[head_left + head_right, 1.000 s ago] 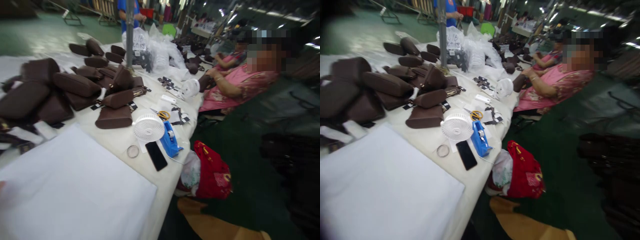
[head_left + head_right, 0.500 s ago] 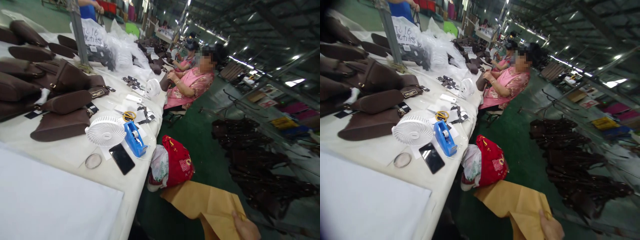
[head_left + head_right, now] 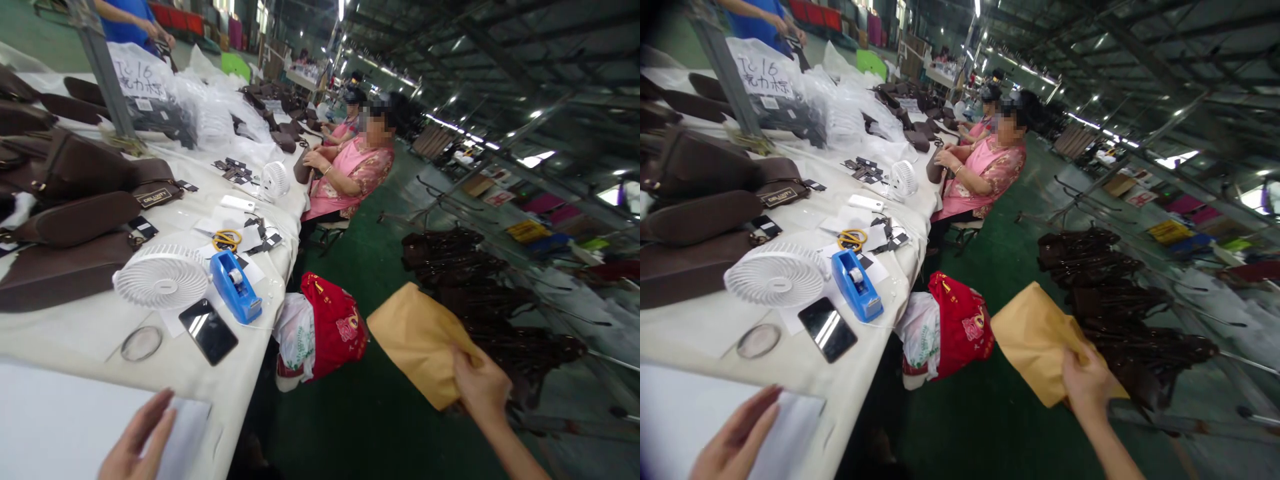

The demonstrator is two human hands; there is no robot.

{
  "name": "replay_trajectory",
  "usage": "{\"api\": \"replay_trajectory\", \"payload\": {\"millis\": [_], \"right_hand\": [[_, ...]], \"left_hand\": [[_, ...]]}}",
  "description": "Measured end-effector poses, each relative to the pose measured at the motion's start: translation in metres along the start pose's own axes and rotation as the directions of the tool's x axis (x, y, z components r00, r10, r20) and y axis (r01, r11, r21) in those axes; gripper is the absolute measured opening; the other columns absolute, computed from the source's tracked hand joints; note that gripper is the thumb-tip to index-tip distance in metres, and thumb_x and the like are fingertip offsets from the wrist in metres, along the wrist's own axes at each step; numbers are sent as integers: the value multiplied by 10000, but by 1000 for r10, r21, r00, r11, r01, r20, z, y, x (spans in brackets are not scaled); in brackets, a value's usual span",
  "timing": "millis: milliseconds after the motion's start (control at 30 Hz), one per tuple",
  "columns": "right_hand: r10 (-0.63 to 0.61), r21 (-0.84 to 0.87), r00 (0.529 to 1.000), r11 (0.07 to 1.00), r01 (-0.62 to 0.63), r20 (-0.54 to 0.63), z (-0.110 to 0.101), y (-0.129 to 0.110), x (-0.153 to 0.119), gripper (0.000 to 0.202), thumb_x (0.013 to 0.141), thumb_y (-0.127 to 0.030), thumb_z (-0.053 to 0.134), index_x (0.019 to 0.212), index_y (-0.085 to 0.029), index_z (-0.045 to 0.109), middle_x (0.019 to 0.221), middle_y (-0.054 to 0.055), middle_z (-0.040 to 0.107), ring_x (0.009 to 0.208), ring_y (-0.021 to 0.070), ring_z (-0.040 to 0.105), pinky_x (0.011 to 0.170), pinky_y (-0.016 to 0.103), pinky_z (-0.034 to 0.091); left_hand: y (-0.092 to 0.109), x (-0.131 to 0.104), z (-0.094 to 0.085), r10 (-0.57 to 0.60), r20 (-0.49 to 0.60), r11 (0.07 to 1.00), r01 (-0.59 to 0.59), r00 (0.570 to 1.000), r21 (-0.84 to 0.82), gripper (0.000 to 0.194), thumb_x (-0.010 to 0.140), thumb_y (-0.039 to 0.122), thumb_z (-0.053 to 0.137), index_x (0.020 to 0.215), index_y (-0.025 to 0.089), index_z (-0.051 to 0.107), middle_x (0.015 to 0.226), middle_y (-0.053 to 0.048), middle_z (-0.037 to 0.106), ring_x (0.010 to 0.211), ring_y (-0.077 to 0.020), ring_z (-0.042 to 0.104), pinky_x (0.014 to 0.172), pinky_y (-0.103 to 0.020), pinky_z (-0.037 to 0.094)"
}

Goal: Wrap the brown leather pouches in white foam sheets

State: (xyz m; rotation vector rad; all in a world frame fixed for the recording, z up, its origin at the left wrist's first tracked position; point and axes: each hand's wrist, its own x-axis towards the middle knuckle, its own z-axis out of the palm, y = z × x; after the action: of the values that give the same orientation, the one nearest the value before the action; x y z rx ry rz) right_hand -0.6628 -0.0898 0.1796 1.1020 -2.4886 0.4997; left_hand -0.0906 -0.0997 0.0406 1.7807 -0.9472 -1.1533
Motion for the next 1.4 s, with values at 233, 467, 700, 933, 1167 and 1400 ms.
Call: {"api": "replay_trajectory", "payload": {"millis": [233,467,700,933,1167,1400], "right_hand": [[-893,303,450,438,846,35,52,-68,-82,411,809,-79,395,1141,-149,628,712,59,637,654,161,606,628,266,503],[-962,331,267,232,914,-62,106,-106,-141,347,818,3,368,987,-113,647,598,20,531,527,127,494,471,253,385],[-938,552,189,326,767,291,102,-88,-175,556,723,-490,681,1155,-160,567,816,53,636,660,185,605,556,281,460],[-904,562,224,405,721,365,98,-63,-147,203,911,-232,452,980,-206,641,742,24,637,599,134,610,544,230,451],[-784,518,517,618,592,345,108,-51,-92,317,907,-315,445,1166,-207,593,1091,99,654,850,184,663,721,270,524],[-388,393,639,908,143,664,138,-54,-33,216,794,-298,487,772,-169,659,734,64,676,663,186,636,588,261,463]], "left_hand": [[40,-30,169,-204,641,750,538,740,-383,721,718,581,648,1310,229,433,1335,-131,515,1146,-255,557,1012,-401,428],[45,-10,239,-257,787,544,757,560,-361,490,736,467,676,1102,169,544,1063,-146,663,887,-244,668,780,-372,546],[-6,-2,258,-366,502,689,591,783,-420,336,613,43,630,928,147,580,766,-70,706,666,-223,671,643,-329,549],[-29,2,242,-393,462,683,589,795,-432,220,688,217,707,865,138,603,705,-62,697,617,-202,658,610,-309,542],[-32,-5,241,-381,466,683,583,799,-441,234,674,273,749,803,137,608,671,-76,693,604,-220,659,571,-320,541],[-30,-29,216,-316,574,654,612,756,-446,381,613,327,803,895,139,628,785,-103,713,787,-278,682,694,-370,560]]}}
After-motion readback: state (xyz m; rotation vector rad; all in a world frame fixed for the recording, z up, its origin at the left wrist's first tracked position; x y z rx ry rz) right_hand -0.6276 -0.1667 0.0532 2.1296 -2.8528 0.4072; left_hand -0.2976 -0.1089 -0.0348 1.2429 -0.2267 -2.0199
